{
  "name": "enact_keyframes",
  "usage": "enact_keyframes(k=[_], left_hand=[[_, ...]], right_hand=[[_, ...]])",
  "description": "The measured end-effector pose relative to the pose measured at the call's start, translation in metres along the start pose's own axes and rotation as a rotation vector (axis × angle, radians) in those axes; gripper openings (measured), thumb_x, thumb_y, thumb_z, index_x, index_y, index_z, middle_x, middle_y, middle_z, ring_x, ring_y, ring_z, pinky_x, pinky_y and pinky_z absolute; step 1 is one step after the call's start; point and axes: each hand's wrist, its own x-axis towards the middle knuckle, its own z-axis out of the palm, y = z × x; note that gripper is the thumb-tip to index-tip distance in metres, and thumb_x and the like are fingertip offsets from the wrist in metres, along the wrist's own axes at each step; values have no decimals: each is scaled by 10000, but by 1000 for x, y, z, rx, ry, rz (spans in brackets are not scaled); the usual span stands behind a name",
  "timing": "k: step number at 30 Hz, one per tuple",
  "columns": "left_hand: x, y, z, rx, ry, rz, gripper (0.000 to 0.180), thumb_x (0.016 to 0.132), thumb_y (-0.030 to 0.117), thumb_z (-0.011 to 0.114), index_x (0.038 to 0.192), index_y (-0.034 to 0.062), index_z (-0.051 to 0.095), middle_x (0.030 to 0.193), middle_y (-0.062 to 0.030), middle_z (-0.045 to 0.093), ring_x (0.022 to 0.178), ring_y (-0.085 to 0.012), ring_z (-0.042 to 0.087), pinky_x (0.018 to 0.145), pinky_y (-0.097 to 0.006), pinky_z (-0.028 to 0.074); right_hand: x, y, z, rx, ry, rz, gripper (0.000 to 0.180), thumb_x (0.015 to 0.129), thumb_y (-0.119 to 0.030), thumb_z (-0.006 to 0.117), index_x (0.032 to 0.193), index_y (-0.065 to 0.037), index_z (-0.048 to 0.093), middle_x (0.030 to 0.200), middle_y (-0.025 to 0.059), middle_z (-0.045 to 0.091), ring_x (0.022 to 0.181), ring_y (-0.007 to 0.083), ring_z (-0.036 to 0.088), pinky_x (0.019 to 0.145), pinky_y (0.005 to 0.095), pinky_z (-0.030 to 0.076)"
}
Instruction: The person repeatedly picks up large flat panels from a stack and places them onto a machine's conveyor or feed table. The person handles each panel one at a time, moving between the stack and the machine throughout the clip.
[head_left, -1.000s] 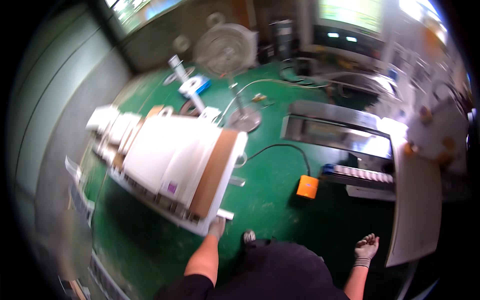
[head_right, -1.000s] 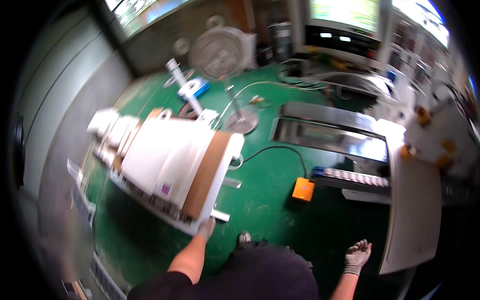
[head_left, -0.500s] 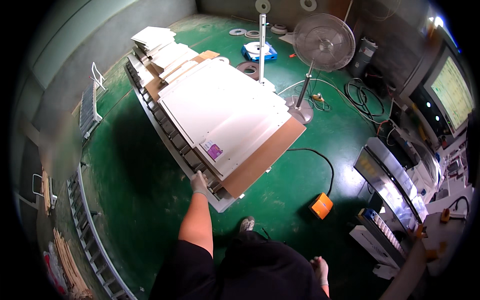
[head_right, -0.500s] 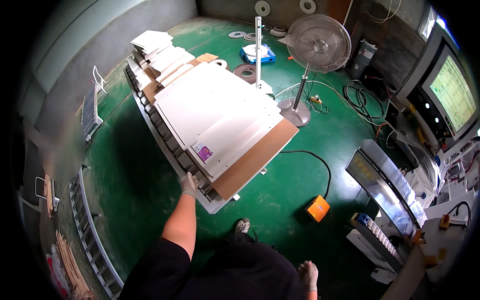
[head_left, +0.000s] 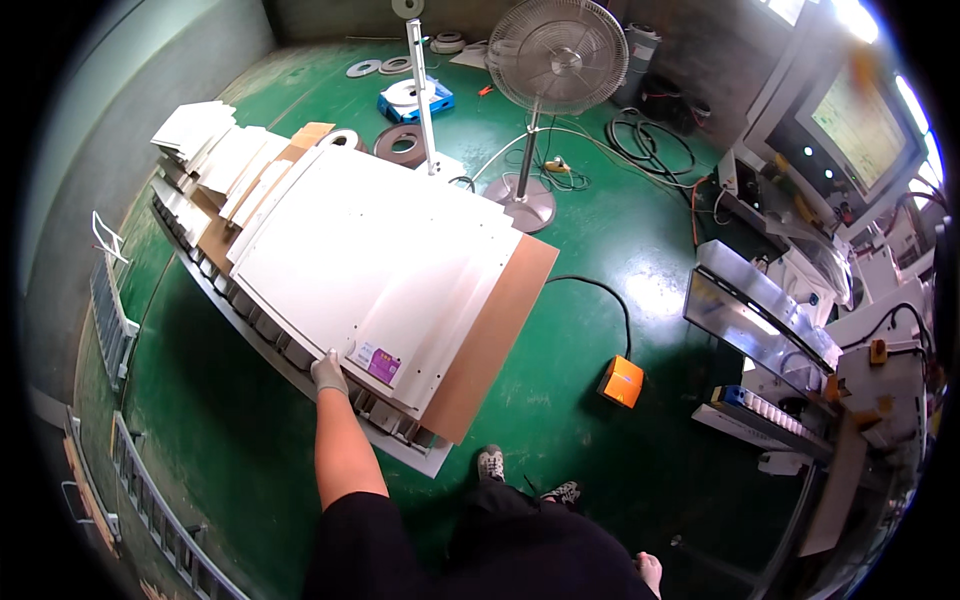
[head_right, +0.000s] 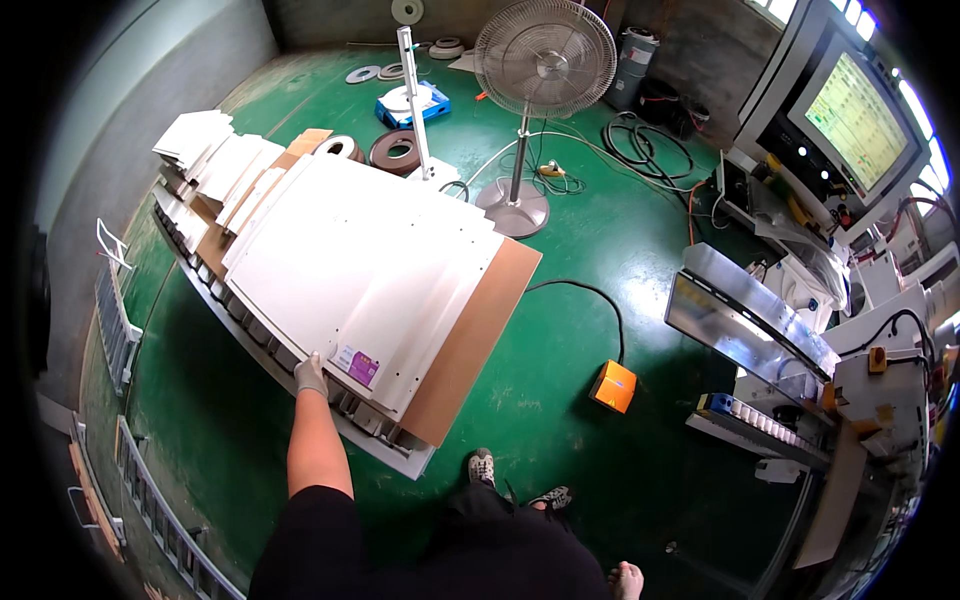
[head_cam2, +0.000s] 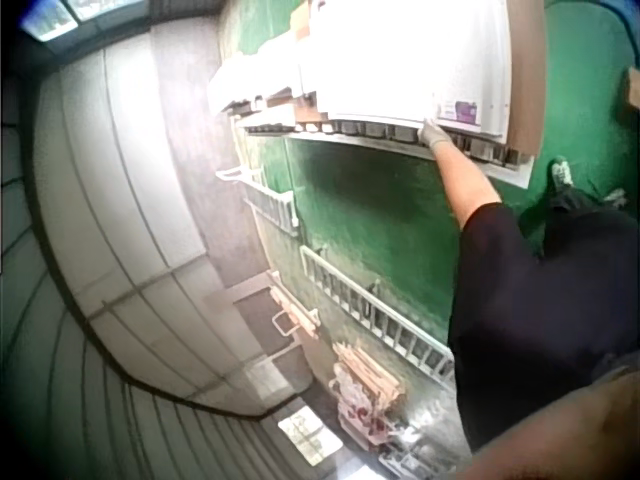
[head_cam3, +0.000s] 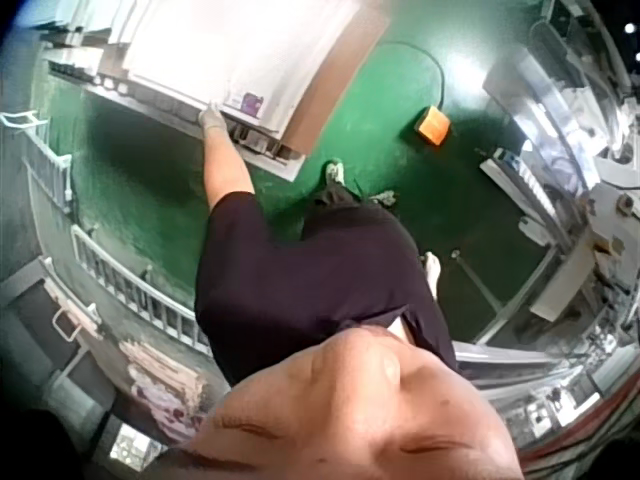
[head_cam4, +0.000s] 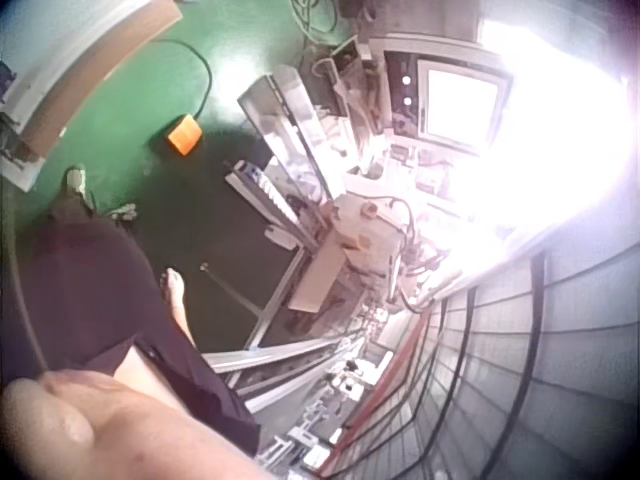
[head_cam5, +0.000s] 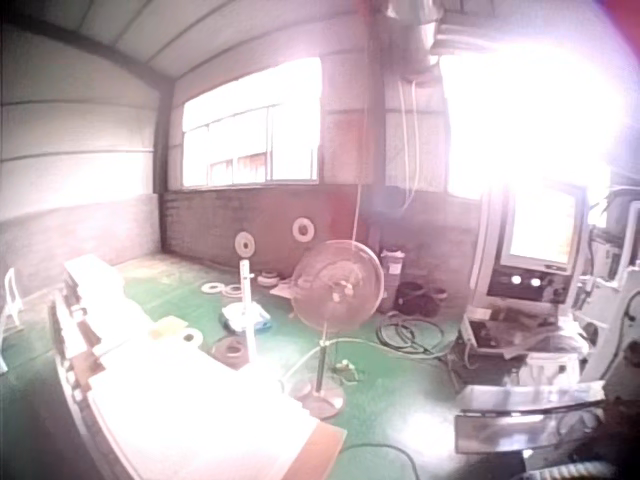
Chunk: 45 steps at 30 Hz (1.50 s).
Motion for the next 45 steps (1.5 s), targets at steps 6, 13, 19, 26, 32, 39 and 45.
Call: enact_keyframes(k=[6,13,19,26,32,39,45], left_hand=[[-83,28,-7,126,-389,-288,313,997,360,730,978,85,582,705,-26,570,547,-167,557,496,-339,502],[-199,-39,-71,-90,-768,-389,204,1074,277,626,1058,74,609,826,-11,609,638,-133,605,582,-294,565],[-267,-99,-214,116,-796,-385,165,1078,246,610,1115,85,605,891,-16,620,726,-155,637,666,-334,595],[-319,-128,-314,-153,-192,-406,478,1078,528,513,1298,107,568,1060,-73,675,807,-200,675,594,-336,572],[-292,-114,-343,185,-174,-345,644,1031,645,527,1134,22,652,861,-121,730,613,-242,696,479,-347,548],[-253,-70,-336,180,-74,-97,552,1031,496,634,1131,-46,667,948,-120,728,829,-231,714,671,-430,589],[-275,10,-271,78,-378,5,510,1001,377,711,1159,-104,647,1085,-167,698,1001,-275,671,910,-409,540]], right_hand=[[8,19,86,-12,-308,27,347,1007,-300,654,1173,-2,717,1088,143,759,1002,280,727,886,396,569],[36,-169,90,-381,-312,-276,337,992,-331,665,1094,-20,745,1052,162,753,1021,301,708,882,408,554],[80,-343,151,-320,-374,-636,353,987,-352,655,1103,-28,729,1077,206,729,1066,382,693,918,444,550],[80,-483,256,-450,-45,-1197,542,939,-429,699,1268,-1,652,1185,240,709,1131,431,661,953,460,534],[62,-510,304,-441,-622,-610,623,953,-545,692,1156,42,726,1043,227,765,937,356,745,865,404,564],[44,-470,252,-246,-765,-471,621,965,-555,711,1155,35,746,961,142,769,808,234,735,729,369,581],[-25,-484,99,-139,-620,-457,565,963,-450,749,1190,66,717,1071,152,759,1007,208,695,902,359,528]])
